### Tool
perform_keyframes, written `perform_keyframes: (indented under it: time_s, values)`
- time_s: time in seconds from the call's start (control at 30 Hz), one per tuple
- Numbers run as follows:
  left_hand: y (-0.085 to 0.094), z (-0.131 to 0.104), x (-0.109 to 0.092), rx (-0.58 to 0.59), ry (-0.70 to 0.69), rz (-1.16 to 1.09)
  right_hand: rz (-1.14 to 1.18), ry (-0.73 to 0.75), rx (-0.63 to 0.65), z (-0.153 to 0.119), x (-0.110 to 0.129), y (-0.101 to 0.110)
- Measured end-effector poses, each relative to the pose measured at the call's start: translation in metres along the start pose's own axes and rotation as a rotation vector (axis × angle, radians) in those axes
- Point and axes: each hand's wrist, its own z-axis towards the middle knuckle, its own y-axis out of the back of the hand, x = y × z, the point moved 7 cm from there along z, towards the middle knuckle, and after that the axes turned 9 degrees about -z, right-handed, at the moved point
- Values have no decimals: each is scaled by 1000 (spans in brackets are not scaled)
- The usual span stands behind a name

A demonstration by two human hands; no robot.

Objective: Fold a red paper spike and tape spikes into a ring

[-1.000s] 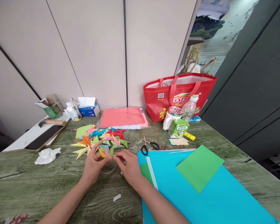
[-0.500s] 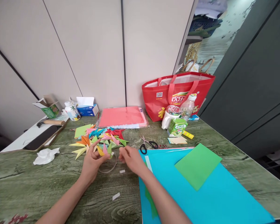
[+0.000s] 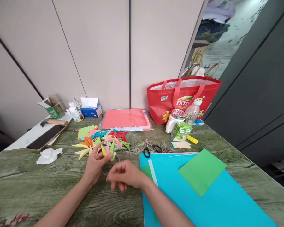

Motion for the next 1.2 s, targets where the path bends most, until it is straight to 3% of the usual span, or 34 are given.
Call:
perform_keyframes:
  time_s: [0.07,0.1,0.17,0.27,0.57,0.97,1.2]
  values:
    - [0,-1,0,-8,-2,21,-195,158,-568,-8,13,41]
    - [-1,-1,-1,-12,-2,32,-293,219,-738,-14,19,50]
    - [-1,-2,0,-12,0,48,-437,305,-881,-19,24,52]
    - [-3,-3,2,6,12,72,-502,339,-884,-16,22,49]
    - [0,-4,11,-11,90,137,-463,238,-905,-10,8,53]
    - [-1,-4,12,-20,95,142,-897,448,-936,-16,21,38]
    - [1,-4,13,-49,115,117,-868,422,-846,-13,20,42]
